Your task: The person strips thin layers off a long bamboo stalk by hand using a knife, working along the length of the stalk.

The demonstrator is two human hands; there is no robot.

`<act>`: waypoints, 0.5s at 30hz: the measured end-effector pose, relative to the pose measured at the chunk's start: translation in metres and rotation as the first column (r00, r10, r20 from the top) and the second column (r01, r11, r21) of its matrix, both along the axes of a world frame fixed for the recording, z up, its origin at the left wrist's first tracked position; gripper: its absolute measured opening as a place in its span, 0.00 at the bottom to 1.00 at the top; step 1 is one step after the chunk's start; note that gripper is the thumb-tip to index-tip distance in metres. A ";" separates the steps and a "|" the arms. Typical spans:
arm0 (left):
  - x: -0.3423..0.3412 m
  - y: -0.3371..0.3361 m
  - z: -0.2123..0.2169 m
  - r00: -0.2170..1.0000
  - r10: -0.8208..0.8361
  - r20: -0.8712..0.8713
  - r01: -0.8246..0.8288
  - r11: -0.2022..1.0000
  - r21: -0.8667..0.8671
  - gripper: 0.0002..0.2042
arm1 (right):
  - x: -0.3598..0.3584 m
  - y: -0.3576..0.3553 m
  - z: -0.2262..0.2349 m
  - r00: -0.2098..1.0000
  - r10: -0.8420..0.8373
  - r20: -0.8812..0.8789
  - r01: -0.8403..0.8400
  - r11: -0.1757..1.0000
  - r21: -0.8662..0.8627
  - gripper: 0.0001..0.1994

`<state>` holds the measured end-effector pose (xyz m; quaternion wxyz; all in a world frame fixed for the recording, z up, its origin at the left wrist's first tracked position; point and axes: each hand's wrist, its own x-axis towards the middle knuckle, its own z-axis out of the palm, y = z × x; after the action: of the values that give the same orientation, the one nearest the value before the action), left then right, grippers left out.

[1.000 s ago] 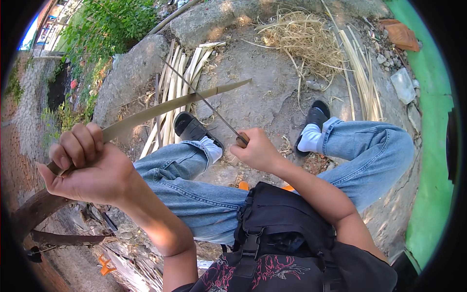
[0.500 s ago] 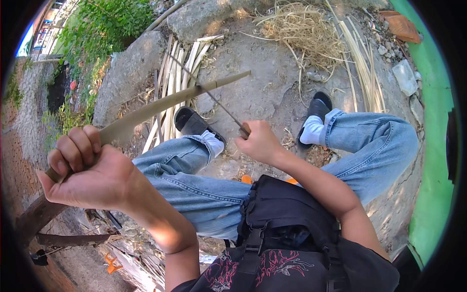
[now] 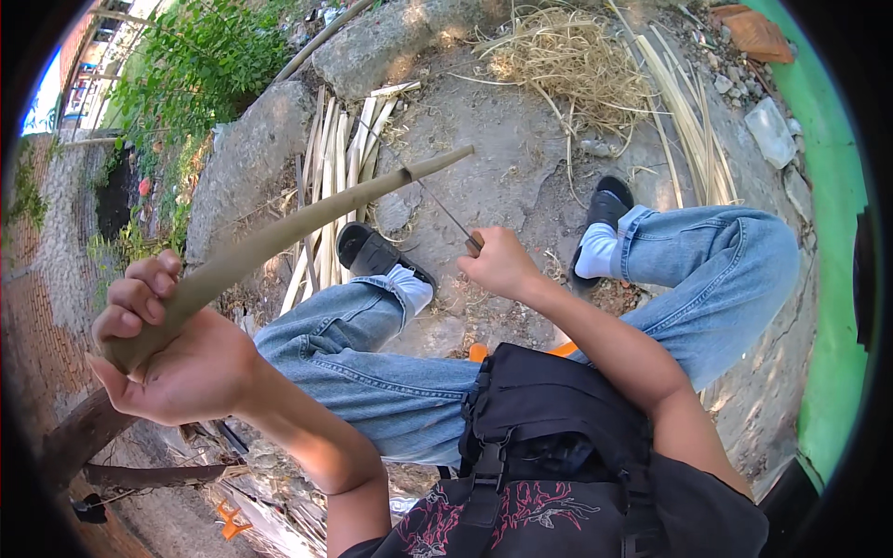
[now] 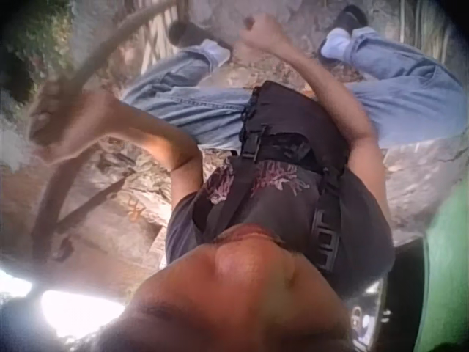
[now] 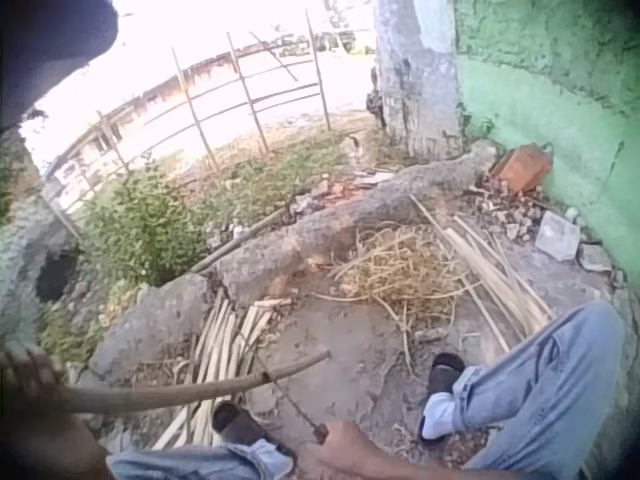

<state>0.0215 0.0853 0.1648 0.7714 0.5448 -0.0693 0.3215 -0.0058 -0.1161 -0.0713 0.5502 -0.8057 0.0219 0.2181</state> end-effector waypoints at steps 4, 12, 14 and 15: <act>0.001 0.003 -0.009 0.985 0.101 0.140 -0.113 0.990 0.086 0.17 | -0.003 0.004 0.008 1.000 -0.027 -0.010 0.027 1.000 -0.002 0.10; -0.002 0.007 -0.011 0.982 -0.128 0.138 0.132 0.991 -0.016 0.18 | -0.009 0.005 -0.003 0.999 0.013 0.043 -0.014 1.000 0.017 0.10; -0.003 0.007 -0.008 0.990 -0.037 0.134 0.043 0.998 -0.043 0.17 | -0.017 0.011 0.014 0.989 -0.007 0.149 0.002 0.999 0.035 0.10; -0.003 0.006 -0.007 0.991 -0.033 0.133 0.038 0.998 -0.040 0.17 | -0.012 0.011 0.029 0.994 0.023 0.103 -0.029 0.998 0.055 0.09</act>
<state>0.0185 0.0910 0.1577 0.7820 0.5045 -0.1233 0.3446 -0.0178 -0.1054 -0.0425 0.5701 -0.8003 -0.0230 0.1844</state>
